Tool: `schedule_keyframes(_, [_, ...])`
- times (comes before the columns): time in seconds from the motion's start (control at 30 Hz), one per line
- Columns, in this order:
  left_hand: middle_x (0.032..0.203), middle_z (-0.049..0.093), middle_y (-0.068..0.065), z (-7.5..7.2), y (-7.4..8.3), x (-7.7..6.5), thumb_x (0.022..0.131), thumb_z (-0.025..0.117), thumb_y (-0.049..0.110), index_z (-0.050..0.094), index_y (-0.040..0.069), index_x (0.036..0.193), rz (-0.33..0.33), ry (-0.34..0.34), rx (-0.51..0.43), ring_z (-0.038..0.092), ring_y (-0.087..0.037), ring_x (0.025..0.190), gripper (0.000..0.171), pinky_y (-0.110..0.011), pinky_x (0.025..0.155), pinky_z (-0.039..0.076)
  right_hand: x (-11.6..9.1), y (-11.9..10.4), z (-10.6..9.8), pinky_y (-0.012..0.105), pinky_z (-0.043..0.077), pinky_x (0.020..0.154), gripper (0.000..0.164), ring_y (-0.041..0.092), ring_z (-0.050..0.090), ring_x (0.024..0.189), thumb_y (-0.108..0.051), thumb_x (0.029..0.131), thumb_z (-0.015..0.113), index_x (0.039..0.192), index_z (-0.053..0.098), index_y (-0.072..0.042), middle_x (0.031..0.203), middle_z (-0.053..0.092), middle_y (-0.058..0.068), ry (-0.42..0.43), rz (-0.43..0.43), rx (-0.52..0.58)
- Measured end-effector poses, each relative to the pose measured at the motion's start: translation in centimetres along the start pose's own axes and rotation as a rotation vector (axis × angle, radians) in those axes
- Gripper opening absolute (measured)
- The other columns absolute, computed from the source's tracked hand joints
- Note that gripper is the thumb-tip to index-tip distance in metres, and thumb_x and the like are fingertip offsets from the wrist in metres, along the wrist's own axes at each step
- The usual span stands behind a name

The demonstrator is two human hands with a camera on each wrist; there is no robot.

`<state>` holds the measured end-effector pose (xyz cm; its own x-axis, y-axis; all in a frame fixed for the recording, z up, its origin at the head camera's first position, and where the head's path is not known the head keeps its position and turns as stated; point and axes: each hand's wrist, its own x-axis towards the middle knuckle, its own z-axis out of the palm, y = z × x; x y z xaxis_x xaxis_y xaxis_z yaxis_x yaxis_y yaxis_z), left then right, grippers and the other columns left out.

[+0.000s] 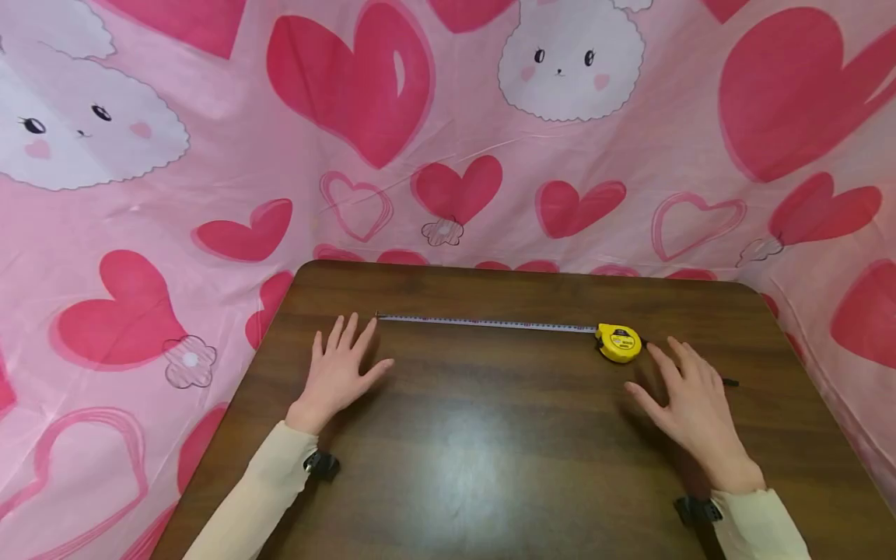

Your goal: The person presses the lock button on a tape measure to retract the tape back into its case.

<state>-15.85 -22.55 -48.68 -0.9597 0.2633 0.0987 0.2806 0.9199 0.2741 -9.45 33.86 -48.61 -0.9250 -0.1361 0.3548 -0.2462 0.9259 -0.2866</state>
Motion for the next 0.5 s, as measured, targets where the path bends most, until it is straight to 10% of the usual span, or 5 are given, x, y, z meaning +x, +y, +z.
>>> schedule_keyframes(0.5, [0.137,0.063,-0.024,0.4,-0.9,2.9,0.100,0.068,0.027,0.061,0.003,0.140,-0.040,0.083,-0.177,0.059,-0.044,0.125,0.047,-0.066,0.103,0.045,2.0,-0.1,-0.8,0.074,0.041,0.098,0.048,0.051,0.051,0.122,-0.021,0.096,0.075,0.135,0.059,0.003,0.137,0.053,0.030,-0.156,-0.022,0.038])
